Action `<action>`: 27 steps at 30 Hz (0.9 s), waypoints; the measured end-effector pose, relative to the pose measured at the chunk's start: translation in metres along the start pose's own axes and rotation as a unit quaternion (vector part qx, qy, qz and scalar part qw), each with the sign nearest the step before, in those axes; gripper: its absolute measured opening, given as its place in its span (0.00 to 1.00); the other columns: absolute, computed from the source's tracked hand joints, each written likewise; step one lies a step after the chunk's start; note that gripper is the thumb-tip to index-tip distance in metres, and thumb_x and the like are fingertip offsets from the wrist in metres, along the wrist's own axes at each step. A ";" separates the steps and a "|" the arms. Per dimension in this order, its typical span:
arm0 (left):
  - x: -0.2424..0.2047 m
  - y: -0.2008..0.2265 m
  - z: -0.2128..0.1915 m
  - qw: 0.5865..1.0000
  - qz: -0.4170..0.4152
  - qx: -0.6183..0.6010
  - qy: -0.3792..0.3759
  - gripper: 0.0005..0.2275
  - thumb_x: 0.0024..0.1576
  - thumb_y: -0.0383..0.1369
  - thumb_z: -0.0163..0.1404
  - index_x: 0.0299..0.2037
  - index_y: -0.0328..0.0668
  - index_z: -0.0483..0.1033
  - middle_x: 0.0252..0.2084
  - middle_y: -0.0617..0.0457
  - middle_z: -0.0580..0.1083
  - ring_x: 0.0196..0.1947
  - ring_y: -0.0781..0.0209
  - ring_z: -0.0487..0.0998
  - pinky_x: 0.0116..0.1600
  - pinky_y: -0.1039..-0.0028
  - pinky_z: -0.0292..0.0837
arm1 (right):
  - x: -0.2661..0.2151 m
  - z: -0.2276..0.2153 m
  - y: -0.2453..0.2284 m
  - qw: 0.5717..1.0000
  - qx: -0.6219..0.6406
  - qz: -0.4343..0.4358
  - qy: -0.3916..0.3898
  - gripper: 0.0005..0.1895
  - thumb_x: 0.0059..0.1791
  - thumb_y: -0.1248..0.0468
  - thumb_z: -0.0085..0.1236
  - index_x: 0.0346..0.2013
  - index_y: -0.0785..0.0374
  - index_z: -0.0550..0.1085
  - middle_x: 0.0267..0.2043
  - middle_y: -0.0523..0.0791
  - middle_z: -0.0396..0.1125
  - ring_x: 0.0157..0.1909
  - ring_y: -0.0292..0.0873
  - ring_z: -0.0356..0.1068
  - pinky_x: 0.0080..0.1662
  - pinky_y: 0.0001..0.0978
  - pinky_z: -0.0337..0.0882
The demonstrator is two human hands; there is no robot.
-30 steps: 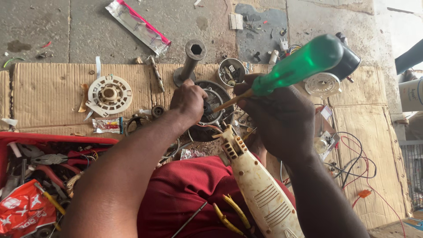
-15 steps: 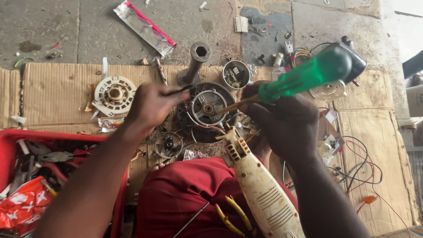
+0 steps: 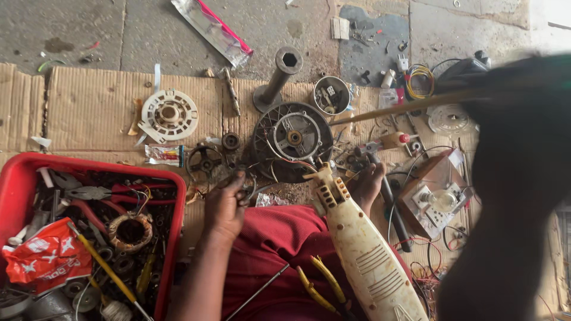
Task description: The person is repairing a small electrical appliance, likely a fan motor, using a screwdriver. They are disassembling and reassembling parts of the motor, handling wires and small components.
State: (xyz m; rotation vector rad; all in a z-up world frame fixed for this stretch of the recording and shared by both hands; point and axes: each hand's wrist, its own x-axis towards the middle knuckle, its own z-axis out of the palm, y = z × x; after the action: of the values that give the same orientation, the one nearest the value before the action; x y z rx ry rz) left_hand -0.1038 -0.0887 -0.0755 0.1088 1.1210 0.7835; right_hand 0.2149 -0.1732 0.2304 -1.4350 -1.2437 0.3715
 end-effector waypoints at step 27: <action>-0.081 0.006 -0.017 0.958 0.248 0.113 0.086 0.09 0.64 0.32 0.53 0.48 0.34 0.81 0.31 0.63 0.71 0.28 0.77 0.62 0.33 0.83 0.57 | -0.032 0.052 0.127 0.943 -0.203 0.216 -0.149 0.17 0.47 0.68 0.65 0.51 0.63 0.80 0.47 0.47 0.78 0.44 0.36 0.78 0.47 0.29 0.77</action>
State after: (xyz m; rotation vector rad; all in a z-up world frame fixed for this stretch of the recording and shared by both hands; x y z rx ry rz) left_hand -0.1378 -0.1386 -0.0187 0.5388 1.3690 1.1223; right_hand 0.2203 -0.1462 0.0919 -2.0780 -1.2865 0.6774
